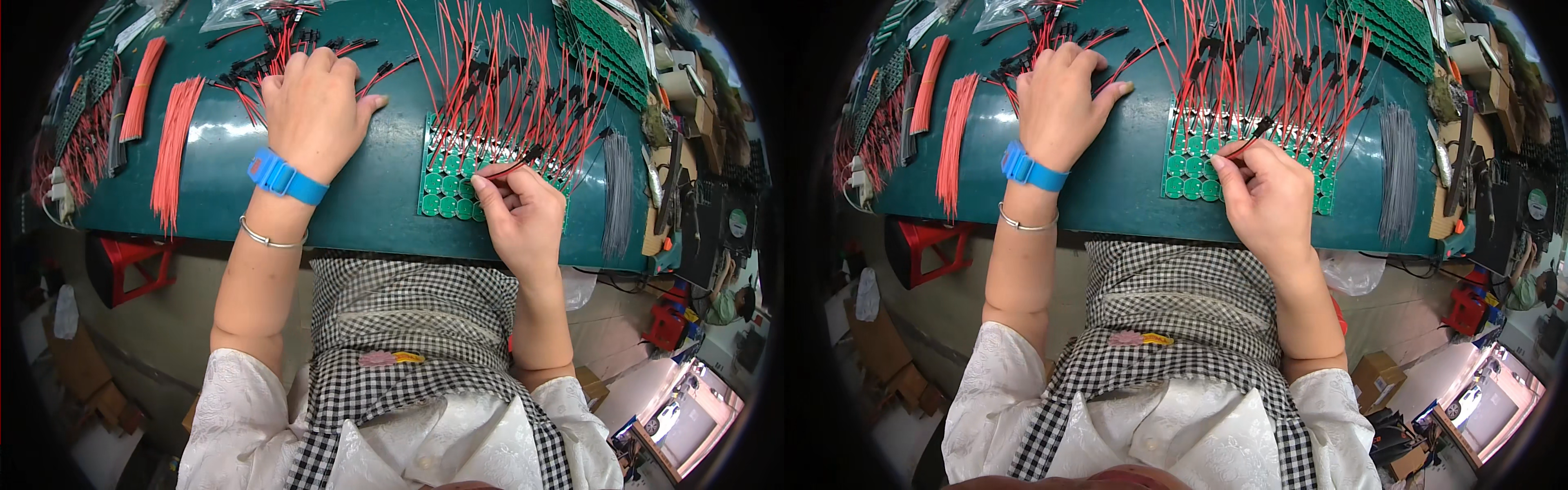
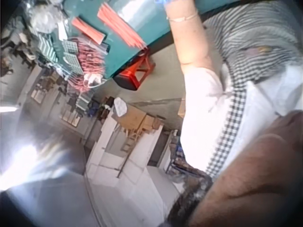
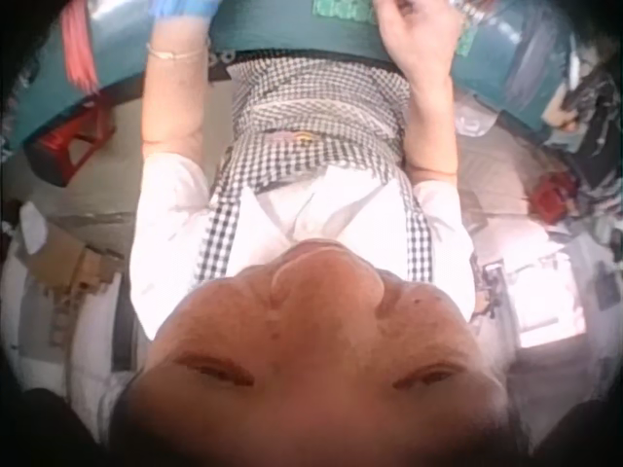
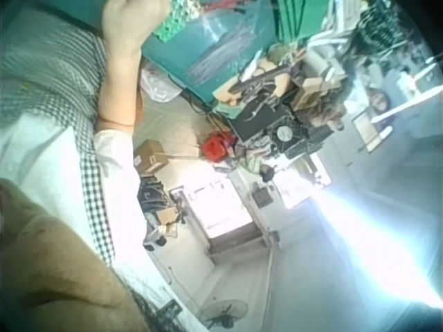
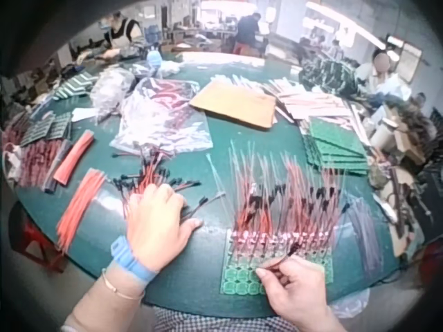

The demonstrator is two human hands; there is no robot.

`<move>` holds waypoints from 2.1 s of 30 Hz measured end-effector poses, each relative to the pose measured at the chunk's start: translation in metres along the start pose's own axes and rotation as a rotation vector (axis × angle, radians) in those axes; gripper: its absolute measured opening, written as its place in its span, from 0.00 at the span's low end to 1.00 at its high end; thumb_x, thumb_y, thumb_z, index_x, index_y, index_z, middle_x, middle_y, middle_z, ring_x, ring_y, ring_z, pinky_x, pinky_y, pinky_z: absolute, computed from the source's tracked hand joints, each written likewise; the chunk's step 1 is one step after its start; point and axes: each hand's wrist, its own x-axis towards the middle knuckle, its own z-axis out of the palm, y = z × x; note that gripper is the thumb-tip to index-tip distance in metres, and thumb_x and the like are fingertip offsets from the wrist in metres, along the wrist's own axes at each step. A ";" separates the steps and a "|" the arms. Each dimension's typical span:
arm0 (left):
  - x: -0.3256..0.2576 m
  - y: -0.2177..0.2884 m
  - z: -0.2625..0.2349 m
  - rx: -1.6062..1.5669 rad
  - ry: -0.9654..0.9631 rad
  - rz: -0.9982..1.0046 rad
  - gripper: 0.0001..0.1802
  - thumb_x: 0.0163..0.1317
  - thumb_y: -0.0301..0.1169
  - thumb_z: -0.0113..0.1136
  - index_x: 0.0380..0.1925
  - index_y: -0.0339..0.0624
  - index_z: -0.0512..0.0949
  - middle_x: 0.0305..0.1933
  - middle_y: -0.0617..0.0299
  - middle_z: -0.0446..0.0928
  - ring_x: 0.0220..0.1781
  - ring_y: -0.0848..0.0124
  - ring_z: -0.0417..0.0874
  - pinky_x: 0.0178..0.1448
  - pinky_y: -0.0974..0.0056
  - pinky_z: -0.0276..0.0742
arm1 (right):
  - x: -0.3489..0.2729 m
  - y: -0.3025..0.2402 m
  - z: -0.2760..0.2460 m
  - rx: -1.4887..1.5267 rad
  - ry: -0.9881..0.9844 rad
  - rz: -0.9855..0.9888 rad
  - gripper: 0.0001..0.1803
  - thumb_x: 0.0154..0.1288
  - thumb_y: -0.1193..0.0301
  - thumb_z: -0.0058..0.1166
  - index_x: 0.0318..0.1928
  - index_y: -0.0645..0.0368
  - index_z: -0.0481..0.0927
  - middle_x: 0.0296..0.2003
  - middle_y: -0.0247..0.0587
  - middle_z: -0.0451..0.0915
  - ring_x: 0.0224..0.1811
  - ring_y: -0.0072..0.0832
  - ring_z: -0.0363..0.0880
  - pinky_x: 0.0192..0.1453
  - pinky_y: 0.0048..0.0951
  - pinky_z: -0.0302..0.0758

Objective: The person assembles electronic circuit boards by attaching wires and securing them with zip ties using pincers.

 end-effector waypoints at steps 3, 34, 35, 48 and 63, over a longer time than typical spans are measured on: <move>-0.002 0.002 0.001 0.069 -0.180 -0.017 0.11 0.56 0.38 0.69 0.27 0.43 0.80 0.32 0.61 0.78 0.40 0.58 0.77 0.46 0.52 0.67 | 0.000 0.001 0.002 -0.027 0.031 -0.008 0.03 0.60 0.80 0.64 0.33 0.68 0.83 0.26 0.37 0.80 0.23 0.18 0.79 0.25 0.19 0.73; -0.043 0.017 -0.033 -0.653 -0.105 -0.400 0.07 0.61 0.26 0.65 0.28 0.38 0.77 0.25 0.63 0.79 0.23 0.77 0.73 0.26 0.69 0.65 | 0.001 0.012 0.021 -0.081 0.163 -0.127 0.03 0.56 0.77 0.66 0.31 0.65 0.85 0.22 0.41 0.80 0.18 0.27 0.76 0.23 0.28 0.72; -0.043 0.018 -0.035 -0.761 -0.097 -0.490 0.07 0.64 0.27 0.64 0.28 0.37 0.77 0.26 0.65 0.79 0.23 0.82 0.71 0.26 0.72 0.64 | 0.001 0.011 0.022 -0.080 0.163 -0.130 0.03 0.56 0.77 0.66 0.31 0.65 0.85 0.22 0.41 0.80 0.18 0.27 0.76 0.23 0.28 0.72; -0.077 0.056 -0.031 -1.154 -0.067 -0.485 0.13 0.70 0.19 0.53 0.53 0.32 0.68 0.40 0.52 0.83 0.30 0.76 0.81 0.37 0.74 0.80 | -0.004 0.010 0.024 -0.174 0.194 -0.245 0.05 0.55 0.79 0.67 0.26 0.63 0.82 0.23 0.41 0.80 0.17 0.30 0.76 0.20 0.29 0.71; -0.087 0.056 -0.021 -1.019 -0.132 -0.391 0.05 0.68 0.20 0.57 0.42 0.29 0.76 0.39 0.53 0.85 0.32 0.75 0.84 0.36 0.71 0.83 | -0.006 0.011 0.026 -0.206 0.239 -0.310 0.09 0.54 0.80 0.67 0.22 0.64 0.79 0.26 0.41 0.82 0.18 0.30 0.78 0.21 0.29 0.72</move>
